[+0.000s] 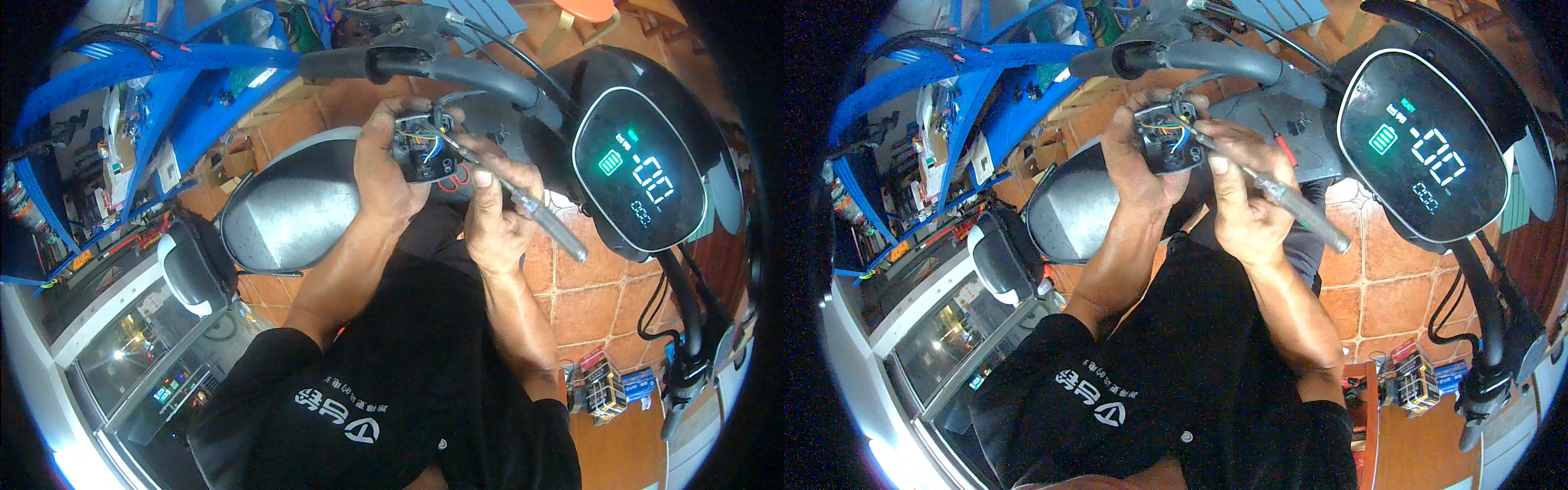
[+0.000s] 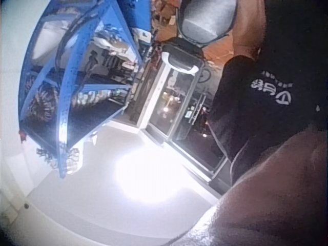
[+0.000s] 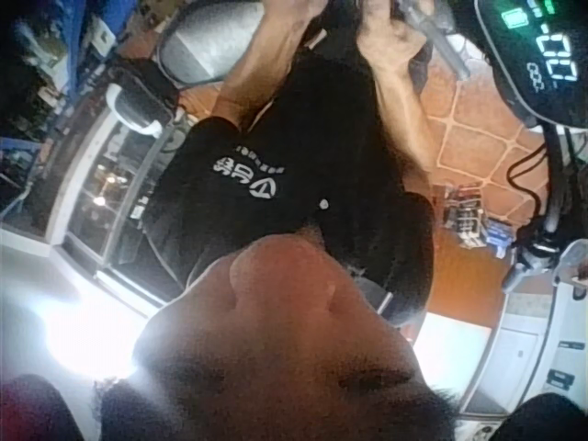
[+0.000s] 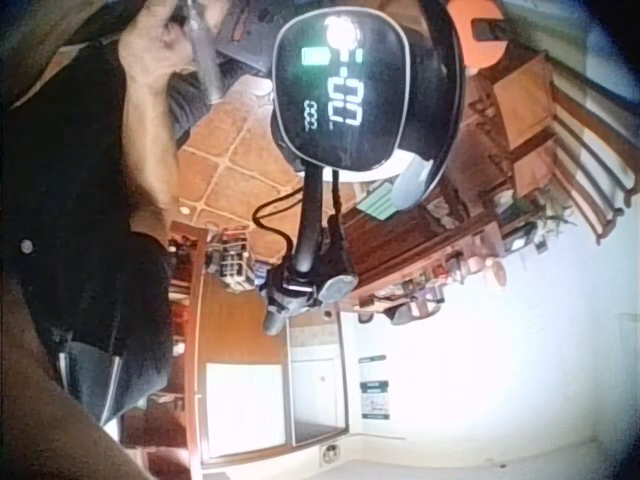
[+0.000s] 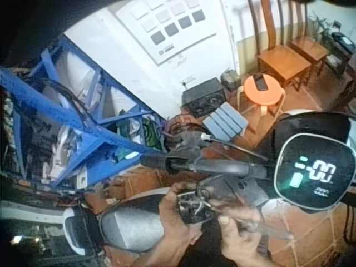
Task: The person repairs the electrical components of an electric scooter's handlebar assembly. They use a screwdriver to adjust wires and a spring mechanism inside the control housing while the digital display remains active.
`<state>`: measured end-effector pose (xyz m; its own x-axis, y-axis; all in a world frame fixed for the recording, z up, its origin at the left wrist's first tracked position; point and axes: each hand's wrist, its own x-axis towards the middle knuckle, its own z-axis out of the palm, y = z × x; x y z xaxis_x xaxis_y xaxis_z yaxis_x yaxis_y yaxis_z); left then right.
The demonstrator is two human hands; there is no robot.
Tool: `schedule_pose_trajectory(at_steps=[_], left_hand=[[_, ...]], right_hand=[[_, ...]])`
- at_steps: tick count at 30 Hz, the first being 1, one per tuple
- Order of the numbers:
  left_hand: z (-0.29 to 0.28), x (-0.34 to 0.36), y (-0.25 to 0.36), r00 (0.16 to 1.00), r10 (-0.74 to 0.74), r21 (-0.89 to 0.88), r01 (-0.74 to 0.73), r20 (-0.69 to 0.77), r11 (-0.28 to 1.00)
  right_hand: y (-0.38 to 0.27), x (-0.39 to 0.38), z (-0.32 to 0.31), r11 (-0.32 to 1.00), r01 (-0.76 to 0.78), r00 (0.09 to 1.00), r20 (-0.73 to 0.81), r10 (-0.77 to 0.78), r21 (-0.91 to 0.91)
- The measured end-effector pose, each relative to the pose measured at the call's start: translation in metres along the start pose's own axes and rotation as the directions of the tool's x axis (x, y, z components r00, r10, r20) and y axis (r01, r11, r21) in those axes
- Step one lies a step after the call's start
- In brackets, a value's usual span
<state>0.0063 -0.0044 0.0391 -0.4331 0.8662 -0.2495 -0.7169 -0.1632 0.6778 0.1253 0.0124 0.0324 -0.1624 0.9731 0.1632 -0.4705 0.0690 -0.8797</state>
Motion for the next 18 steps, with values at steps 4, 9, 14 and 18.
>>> schedule_pose_trajectory(at_steps=[4,9,14,18], left_hand=[[-0.005,0.005,-0.001,0.999,-0.007,-0.071,0.010,0.041,0.997],[-0.007,0.005,-0.002,0.999,-0.047,-0.106,0.049,0.021,0.993],[-0.006,0.005,-0.001,0.998,-0.057,-0.110,0.059,0.023,0.992],[-0.003,0.004,0.000,0.999,-0.044,-0.020,0.044,-0.017,0.999]], right_hand=[[0.000,0.004,-0.001,0.966,0.199,0.978,0.097,-0.185,-0.163],[-0.009,0.006,0.008,0.844,0.344,0.939,0.162,-0.304,-0.410],[-0.012,0.008,0.009,0.798,0.359,0.931,0.242,-0.272,-0.484],[-0.011,0.008,0.007,0.823,0.325,0.942,0.241,-0.236,-0.467]])
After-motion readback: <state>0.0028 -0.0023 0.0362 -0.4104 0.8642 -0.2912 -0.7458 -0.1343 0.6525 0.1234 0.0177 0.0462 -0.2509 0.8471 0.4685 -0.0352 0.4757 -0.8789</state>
